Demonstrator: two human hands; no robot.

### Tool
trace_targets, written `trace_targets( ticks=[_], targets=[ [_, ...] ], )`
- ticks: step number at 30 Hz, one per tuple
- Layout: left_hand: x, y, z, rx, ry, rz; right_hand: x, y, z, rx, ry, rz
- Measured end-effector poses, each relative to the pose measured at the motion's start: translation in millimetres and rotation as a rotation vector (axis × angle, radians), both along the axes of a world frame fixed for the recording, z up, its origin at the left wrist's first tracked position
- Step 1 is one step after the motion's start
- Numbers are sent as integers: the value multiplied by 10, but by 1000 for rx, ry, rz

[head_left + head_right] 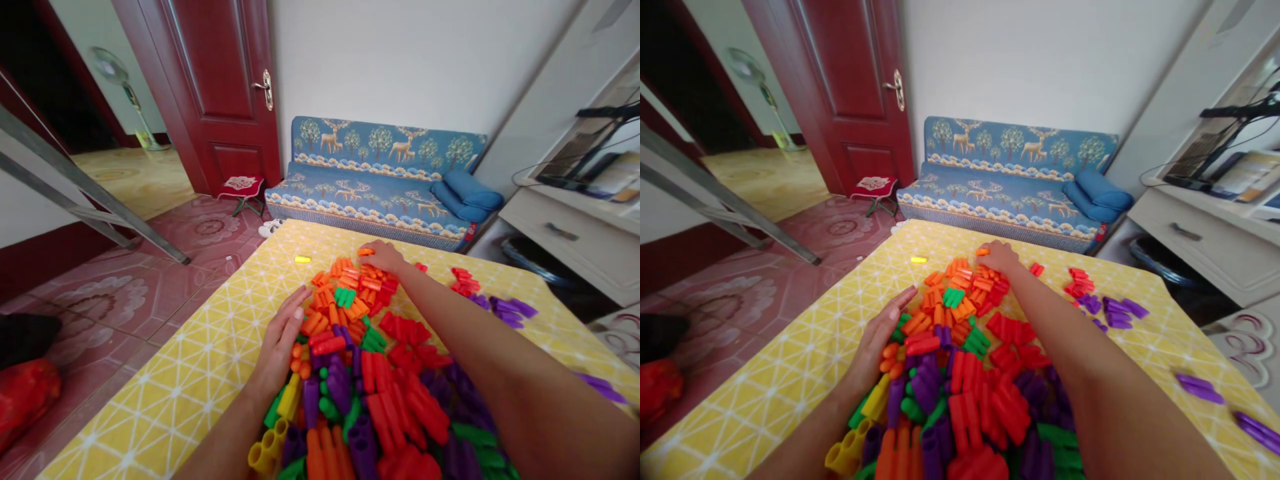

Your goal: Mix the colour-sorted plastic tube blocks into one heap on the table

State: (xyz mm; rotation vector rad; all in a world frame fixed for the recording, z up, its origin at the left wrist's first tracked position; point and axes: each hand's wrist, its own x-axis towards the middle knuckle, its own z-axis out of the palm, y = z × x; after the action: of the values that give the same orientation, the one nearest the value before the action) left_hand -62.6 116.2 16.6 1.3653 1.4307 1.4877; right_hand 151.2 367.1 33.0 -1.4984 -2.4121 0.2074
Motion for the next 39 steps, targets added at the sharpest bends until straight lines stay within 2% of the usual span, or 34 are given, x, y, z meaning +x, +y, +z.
trace_targets(
  ticks=[5, 9, 13, 17, 20, 22, 23, 24, 27, 29, 30, 33, 35, 37, 39],
  targets=[
    [5, 16, -34, 17, -7, -46, -13, -811, -24, -71, 38, 107],
    [-5, 13, -41, 33, -21, -59, 3, -1433, 105, -236, 283, 228],
    [-19, 4, -18, 42, -60, -74, -15, -1921, 421, -488, 447, 321],
    [-15, -8, 10, 40, -110, -76, 7, -2235, 875, -602, 363, 541],
    [-2, -11, 27, 23, -134, -66, 67, -2192, 1150, -851, 208, 752],
    [5, -5, 29, 28, -141, -47, 67, -1991, 1197, -982, 159, 742],
    [7, 0, 25, 39, -142, -31, 34, -1847, 1167, -979, 175, 683],
    [7, 6, 18, 57, -137, -10, -30, -1683, 1106, -921, 216, 602],
    [1, 20, -15, 109, -96, 82, -420, -1173, 806, -572, 387, 377],
    [-8, 20, -39, 119, -70, 169, -803, -898, 593, -393, 403, 352],
    [-14, 17, -49, 117, -66, 211, -1003, -796, 500, -357, 403, 366],
    [-30, 2, -72, 108, -73, 272, -1499, -646, 292, -347, 380, 413],
    [-35, -5, -78, 102, -83, 272, -1656, -648, 203, -365, 350, 418],
    [-35, -5, -79, 95, -90, 262, -1642, -699, 156, -385, 320, 408],
    [-31, 2, -79, 86, -93, 241, -1472, -779, 168, -429, 288, 406]
  ],
)
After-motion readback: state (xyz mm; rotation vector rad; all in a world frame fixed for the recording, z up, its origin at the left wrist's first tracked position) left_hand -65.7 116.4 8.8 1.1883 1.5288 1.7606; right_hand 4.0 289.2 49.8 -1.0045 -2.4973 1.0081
